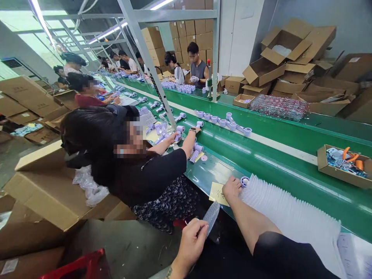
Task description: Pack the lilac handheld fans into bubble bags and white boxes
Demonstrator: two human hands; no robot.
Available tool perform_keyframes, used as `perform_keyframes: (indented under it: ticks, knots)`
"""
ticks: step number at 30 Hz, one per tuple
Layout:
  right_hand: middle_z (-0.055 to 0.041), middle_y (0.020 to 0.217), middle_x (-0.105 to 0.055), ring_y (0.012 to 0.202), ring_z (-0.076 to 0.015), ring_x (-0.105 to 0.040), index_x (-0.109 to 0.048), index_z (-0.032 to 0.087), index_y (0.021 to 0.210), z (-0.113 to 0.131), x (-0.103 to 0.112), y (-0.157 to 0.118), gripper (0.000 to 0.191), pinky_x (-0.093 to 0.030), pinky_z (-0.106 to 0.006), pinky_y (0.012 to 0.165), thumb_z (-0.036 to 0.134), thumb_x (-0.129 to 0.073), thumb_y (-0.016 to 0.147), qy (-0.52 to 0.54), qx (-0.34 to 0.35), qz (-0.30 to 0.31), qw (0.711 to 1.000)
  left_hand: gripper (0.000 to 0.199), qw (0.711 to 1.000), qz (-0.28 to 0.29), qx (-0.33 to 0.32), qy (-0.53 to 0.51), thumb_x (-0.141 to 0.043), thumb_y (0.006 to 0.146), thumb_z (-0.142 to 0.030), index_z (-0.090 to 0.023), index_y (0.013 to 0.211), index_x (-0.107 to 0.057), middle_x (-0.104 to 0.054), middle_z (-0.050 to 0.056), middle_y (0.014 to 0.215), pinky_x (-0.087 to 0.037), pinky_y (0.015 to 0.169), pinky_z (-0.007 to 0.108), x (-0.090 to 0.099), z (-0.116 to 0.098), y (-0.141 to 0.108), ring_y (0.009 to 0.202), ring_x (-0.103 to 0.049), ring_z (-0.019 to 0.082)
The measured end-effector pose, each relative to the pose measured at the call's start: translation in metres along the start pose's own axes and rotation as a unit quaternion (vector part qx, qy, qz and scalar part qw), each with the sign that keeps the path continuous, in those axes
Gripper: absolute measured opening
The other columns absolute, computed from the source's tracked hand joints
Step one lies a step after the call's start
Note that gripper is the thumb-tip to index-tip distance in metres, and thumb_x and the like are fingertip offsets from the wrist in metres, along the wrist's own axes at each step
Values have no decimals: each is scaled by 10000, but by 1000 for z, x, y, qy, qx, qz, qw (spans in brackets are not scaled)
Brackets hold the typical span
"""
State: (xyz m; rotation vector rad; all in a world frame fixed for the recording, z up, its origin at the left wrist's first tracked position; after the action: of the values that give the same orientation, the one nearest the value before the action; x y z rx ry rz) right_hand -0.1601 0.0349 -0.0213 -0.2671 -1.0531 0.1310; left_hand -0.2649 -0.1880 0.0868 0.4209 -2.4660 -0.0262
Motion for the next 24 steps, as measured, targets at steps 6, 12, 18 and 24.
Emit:
perform_keyframes:
  ticks: [6, 12, 18, 24]
  knots:
    - [-264, 1247, -377, 1208, -389, -336, -395, 100, 1177, -26, -3, -10, 481, -302, -502, 926, 260, -565, 757, 46, -123, -67, 989, 187, 1000, 25, -13, -10, -478, 877, -225, -184, 838, -656, -609, 30, 720, -420, 625, 209, 6, 7, 16, 676, -572, 123]
    - [-349, 1261, -360, 1164, -422, -425, -251, 52, 1262, -35, 9, 15, 756, -369, -541, 881, 245, -645, 646, 168, -228, -56, 957, 174, 999, 24, -44, -13, -488, 864, -203, -185, 819, -655, -607, 28, 705, -413, 609, 209, 8, 11, 32, 665, -569, 125]
    - [-169, 1066, -585, 967, -305, -604, -313, 151, 1205, -23, 51, 19, 679, -512, -436, 766, 232, -664, 629, 354, -189, 10, 916, 189, 998, -11, -62, 32, -470, 869, -194, -179, 811, -649, -589, 30, 681, -411, 594, 220, -1, 12, 47, 640, -558, 129]
    - [-28, 943, -613, 868, -213, -635, -402, 262, 1174, -37, 146, -52, 643, -549, -357, 709, 242, -740, 627, 586, 20, 236, 775, 196, 978, -34, -152, 137, -461, 873, -207, -171, 851, -653, -631, 58, 730, -439, 666, 274, -26, -22, 106, 716, -586, 170]
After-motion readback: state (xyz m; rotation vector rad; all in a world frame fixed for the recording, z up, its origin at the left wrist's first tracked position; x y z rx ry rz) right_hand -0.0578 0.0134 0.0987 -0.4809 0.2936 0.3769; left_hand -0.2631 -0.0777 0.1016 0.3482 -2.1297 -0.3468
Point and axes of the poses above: each hand's wrist, its own y-axis towards the middle knuckle, its own x-axis out of the back of the hand, z = x × y, the point moved 4 cm from there along y, towards the middle knuckle
